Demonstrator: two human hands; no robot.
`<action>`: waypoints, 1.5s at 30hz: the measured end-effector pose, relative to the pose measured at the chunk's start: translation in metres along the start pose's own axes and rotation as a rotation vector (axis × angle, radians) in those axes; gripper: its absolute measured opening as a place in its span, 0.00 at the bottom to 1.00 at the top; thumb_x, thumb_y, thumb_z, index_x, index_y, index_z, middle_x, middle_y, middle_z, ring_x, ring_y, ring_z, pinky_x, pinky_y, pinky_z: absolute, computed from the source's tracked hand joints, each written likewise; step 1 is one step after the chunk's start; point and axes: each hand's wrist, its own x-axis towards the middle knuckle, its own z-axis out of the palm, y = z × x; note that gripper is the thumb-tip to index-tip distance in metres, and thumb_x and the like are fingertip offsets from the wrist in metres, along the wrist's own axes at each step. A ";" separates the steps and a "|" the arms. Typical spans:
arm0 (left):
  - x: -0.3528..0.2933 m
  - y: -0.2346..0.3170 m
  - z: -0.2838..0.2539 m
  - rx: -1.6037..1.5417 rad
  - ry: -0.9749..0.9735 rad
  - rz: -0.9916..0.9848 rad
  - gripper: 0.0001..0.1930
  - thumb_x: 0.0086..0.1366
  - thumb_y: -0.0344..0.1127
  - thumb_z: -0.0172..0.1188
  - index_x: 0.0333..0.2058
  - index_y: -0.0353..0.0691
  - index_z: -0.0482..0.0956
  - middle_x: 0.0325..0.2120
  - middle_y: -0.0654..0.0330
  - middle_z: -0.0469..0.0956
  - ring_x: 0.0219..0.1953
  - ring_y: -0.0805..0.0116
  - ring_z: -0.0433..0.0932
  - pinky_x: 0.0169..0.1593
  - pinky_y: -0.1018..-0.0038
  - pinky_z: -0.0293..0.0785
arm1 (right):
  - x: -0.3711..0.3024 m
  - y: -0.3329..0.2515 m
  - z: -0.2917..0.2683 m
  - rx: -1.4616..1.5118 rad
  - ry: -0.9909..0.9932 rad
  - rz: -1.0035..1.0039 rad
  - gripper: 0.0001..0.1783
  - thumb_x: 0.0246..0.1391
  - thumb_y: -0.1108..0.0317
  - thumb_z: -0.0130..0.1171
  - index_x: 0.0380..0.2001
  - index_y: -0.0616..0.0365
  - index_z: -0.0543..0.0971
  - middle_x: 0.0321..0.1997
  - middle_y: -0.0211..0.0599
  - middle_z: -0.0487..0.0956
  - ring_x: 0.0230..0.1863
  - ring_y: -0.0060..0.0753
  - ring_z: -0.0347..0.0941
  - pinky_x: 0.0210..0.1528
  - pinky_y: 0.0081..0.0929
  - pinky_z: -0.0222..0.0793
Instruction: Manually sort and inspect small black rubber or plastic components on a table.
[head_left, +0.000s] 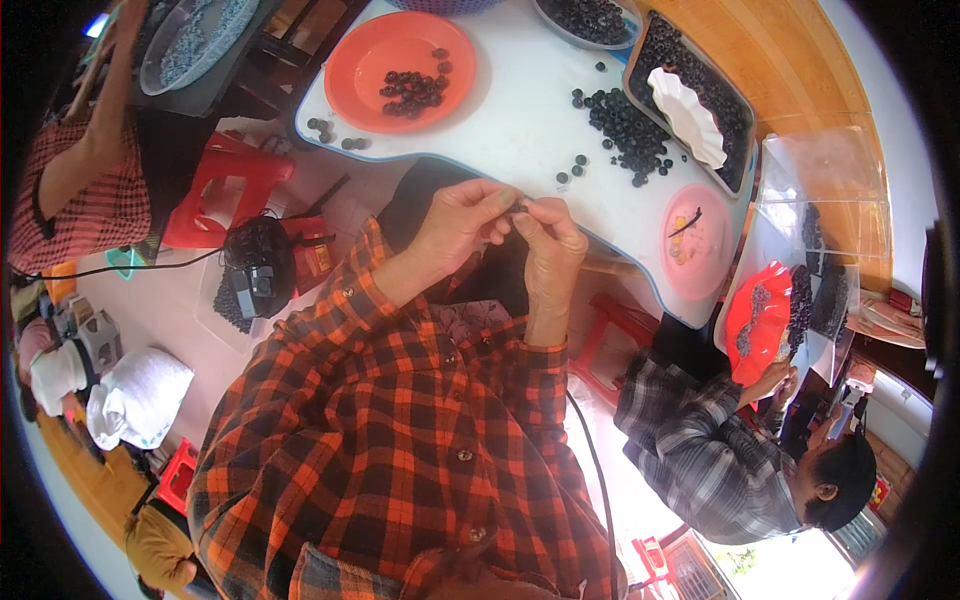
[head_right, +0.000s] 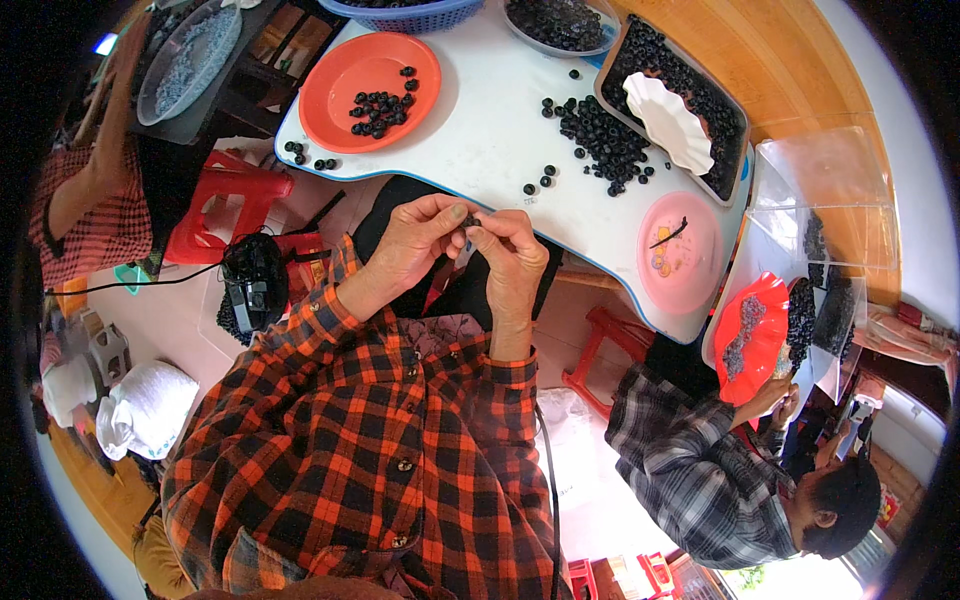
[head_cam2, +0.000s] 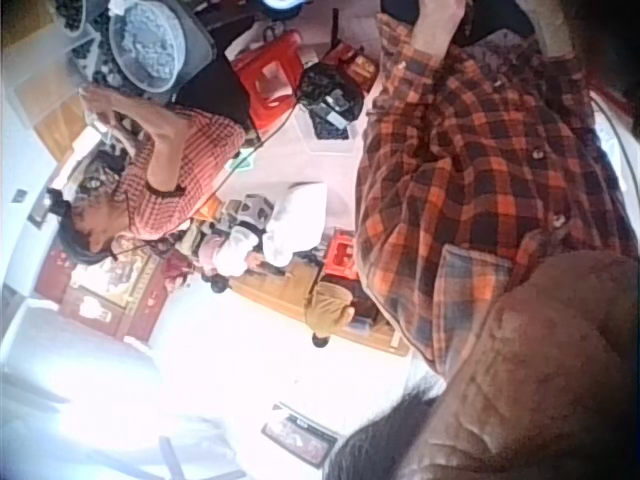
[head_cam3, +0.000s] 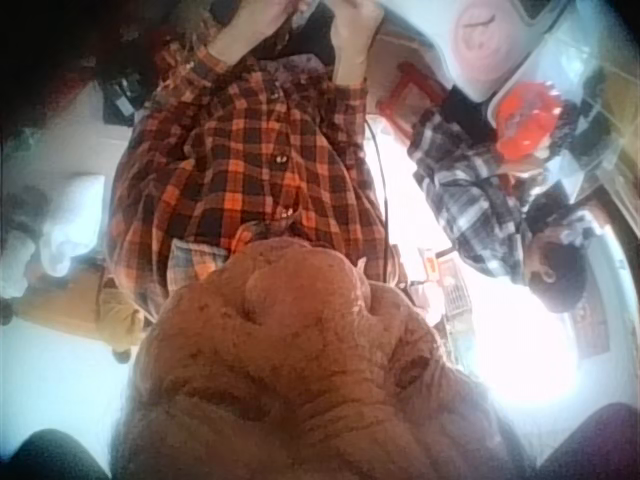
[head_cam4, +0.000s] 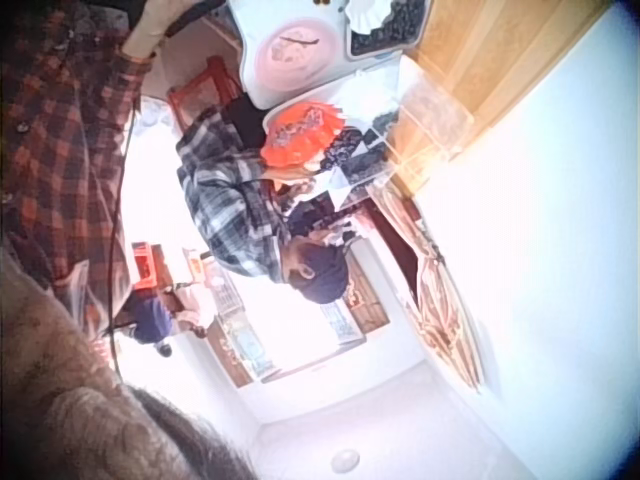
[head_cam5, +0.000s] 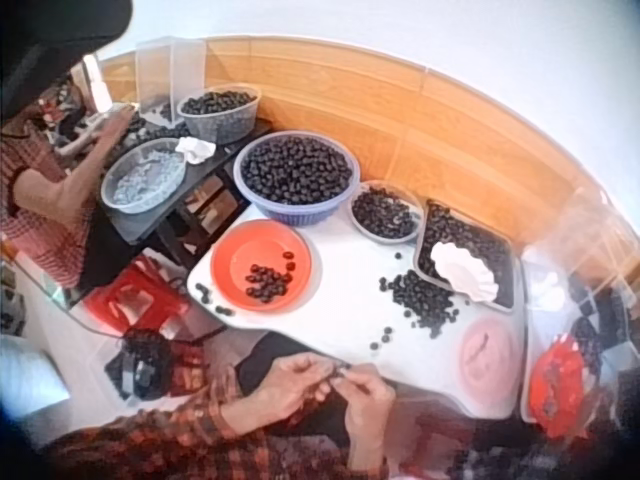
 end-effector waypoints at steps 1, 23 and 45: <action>0.000 0.000 0.001 0.000 0.000 0.000 0.11 0.68 0.34 0.58 0.42 0.31 0.80 0.27 0.62 0.79 0.24 0.79 0.75 0.28 0.83 0.73 | 0.000 0.001 0.000 0.000 0.000 0.000 0.09 0.47 0.82 0.68 0.33 0.62 0.83 0.36 0.28 0.75 0.37 0.19 0.69 0.41 0.17 0.65; -0.003 0.001 -0.009 0.114 0.011 0.038 0.10 0.67 0.30 0.59 0.43 0.29 0.79 0.27 0.62 0.78 0.27 0.80 0.75 0.29 0.84 0.74 | -0.005 -0.004 0.015 -0.431 0.016 -0.208 0.09 0.48 0.81 0.66 0.35 0.63 0.82 0.36 0.32 0.77 0.36 0.21 0.73 0.38 0.18 0.69; -0.009 0.006 -0.015 0.024 -0.065 0.018 0.13 0.69 0.30 0.54 0.48 0.29 0.77 0.34 0.60 0.79 0.31 0.77 0.76 0.38 0.79 0.76 | -0.010 -0.006 0.024 -0.268 0.059 -0.169 0.10 0.49 0.84 0.63 0.36 0.63 0.82 0.38 0.30 0.74 0.36 0.17 0.70 0.38 0.15 0.66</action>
